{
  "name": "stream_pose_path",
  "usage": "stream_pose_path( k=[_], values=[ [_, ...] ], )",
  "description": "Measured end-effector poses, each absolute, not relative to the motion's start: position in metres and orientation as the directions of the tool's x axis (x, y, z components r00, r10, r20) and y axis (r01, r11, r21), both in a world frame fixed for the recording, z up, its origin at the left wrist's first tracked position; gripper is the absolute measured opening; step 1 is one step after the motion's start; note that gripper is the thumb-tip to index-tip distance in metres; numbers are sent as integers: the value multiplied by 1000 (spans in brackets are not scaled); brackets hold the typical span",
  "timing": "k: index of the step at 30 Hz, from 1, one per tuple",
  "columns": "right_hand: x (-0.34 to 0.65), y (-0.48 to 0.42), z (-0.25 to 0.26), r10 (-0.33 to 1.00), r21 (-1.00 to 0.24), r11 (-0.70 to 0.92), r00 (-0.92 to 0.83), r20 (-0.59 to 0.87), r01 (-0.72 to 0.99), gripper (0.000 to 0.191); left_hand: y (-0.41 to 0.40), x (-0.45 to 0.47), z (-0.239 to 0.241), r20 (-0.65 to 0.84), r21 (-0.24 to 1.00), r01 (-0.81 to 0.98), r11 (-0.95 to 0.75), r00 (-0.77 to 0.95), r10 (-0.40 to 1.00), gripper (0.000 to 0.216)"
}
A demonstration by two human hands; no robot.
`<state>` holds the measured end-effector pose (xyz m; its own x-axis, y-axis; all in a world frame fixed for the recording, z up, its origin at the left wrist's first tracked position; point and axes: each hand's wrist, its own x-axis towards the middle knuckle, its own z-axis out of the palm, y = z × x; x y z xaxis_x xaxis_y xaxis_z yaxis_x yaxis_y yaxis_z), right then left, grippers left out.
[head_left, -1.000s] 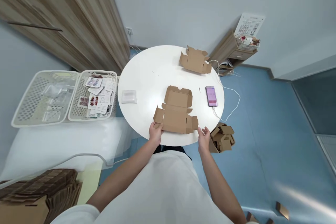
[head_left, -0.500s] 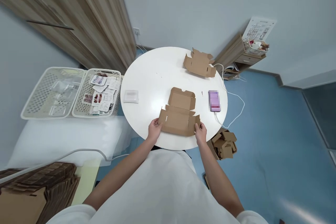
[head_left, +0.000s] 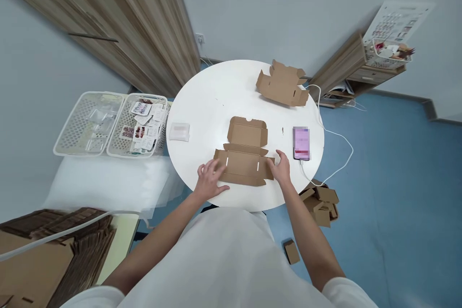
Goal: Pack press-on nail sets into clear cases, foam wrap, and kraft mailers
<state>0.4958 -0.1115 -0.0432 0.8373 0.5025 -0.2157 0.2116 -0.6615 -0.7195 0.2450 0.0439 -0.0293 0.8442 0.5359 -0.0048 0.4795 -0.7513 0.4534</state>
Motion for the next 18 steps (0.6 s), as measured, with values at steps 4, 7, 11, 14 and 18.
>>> stream_pose_path(
  k=[4, 7, 11, 14, 18],
  values=[
    [524, -72, -38, 545, -799, -601, 731, -411, -2, 60, 31, 262, -31, -71, 336, 336, -880, 941, 331, 35],
    [535, -49, -44, 560, -798, -579, 628, -540, -170, 48, 26, 270, -38, -103, 317, 349, -882, 937, 334, 33],
    [536, -39, -53, 598, -796, -599, 611, -518, -89, 21, 28, 274, -37, -152, 374, 393, -840, 920, 362, 43],
    [531, -42, -52, 621, -799, -601, 622, -476, -12, 15, 34, 278, -28, -177, 432, 446, -783, 894, 412, 56],
    [519, -48, -46, 632, -770, -633, 632, -448, 86, 12, 46, 293, -21, -181, 453, 469, -758, 881, 436, 88]
  ],
)
